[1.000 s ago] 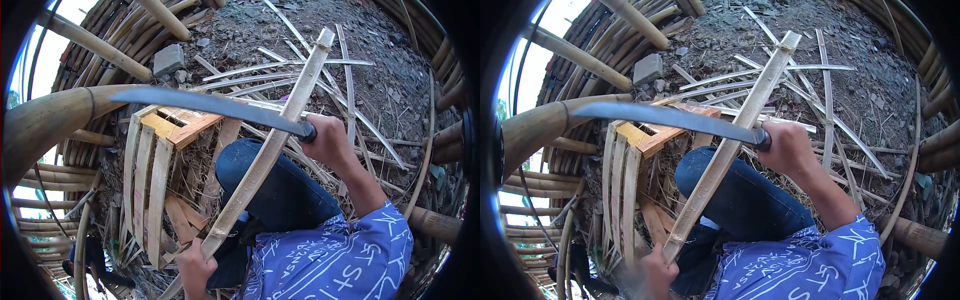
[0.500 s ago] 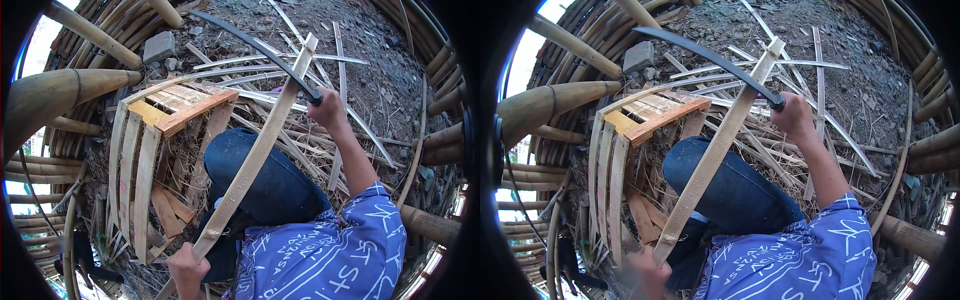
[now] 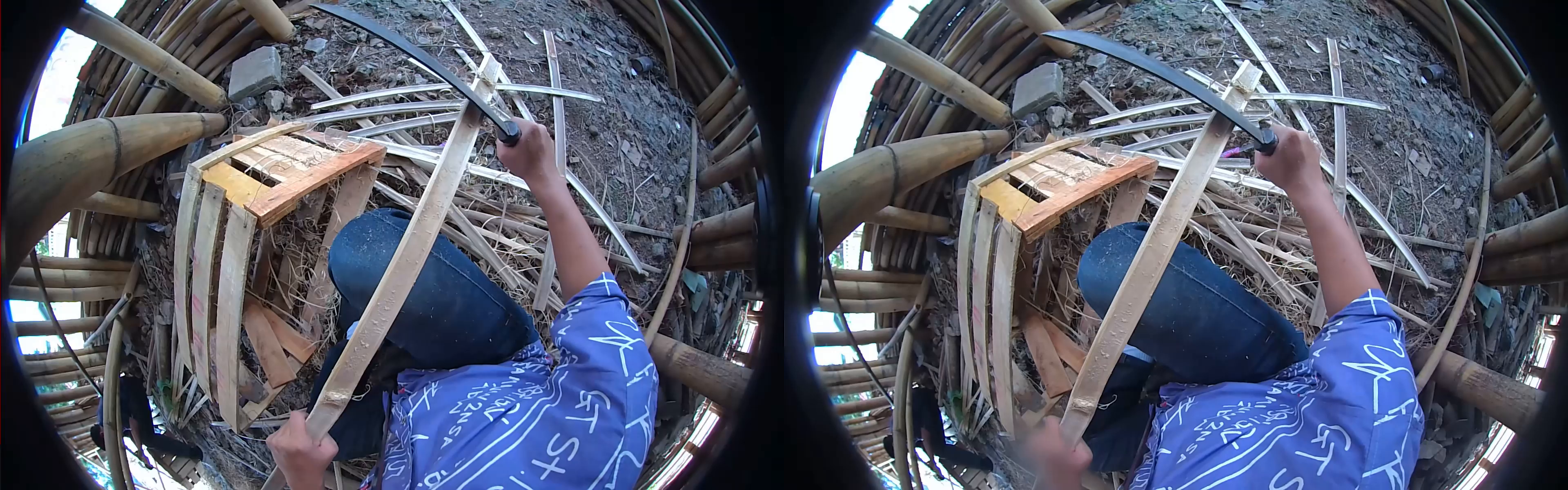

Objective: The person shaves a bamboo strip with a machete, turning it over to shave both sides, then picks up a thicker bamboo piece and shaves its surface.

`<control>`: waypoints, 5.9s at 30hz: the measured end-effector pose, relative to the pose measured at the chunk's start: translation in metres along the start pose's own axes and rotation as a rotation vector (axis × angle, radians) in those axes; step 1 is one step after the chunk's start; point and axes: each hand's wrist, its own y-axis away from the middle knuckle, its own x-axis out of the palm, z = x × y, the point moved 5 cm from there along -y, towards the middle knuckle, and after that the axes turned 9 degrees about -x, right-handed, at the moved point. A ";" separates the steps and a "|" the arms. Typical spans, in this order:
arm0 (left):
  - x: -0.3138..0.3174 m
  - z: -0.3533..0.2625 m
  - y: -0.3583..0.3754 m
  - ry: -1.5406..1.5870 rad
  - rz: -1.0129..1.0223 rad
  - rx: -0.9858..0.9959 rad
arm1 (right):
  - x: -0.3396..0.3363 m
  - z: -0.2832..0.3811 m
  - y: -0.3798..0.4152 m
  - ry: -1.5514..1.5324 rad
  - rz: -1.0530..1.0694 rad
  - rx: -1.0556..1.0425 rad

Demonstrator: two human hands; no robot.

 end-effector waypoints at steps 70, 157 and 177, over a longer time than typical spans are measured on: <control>0.040 0.029 -0.007 0.813 0.602 -0.258 | -0.062 0.130 0.017 -0.298 0.302 -0.287; 0.000 0.025 0.003 0.345 0.472 -0.307 | 0.000 -0.009 0.007 0.030 0.022 0.143; -0.007 0.027 -0.003 0.222 0.349 -0.303 | 0.001 -0.023 0.033 -0.519 -0.089 0.382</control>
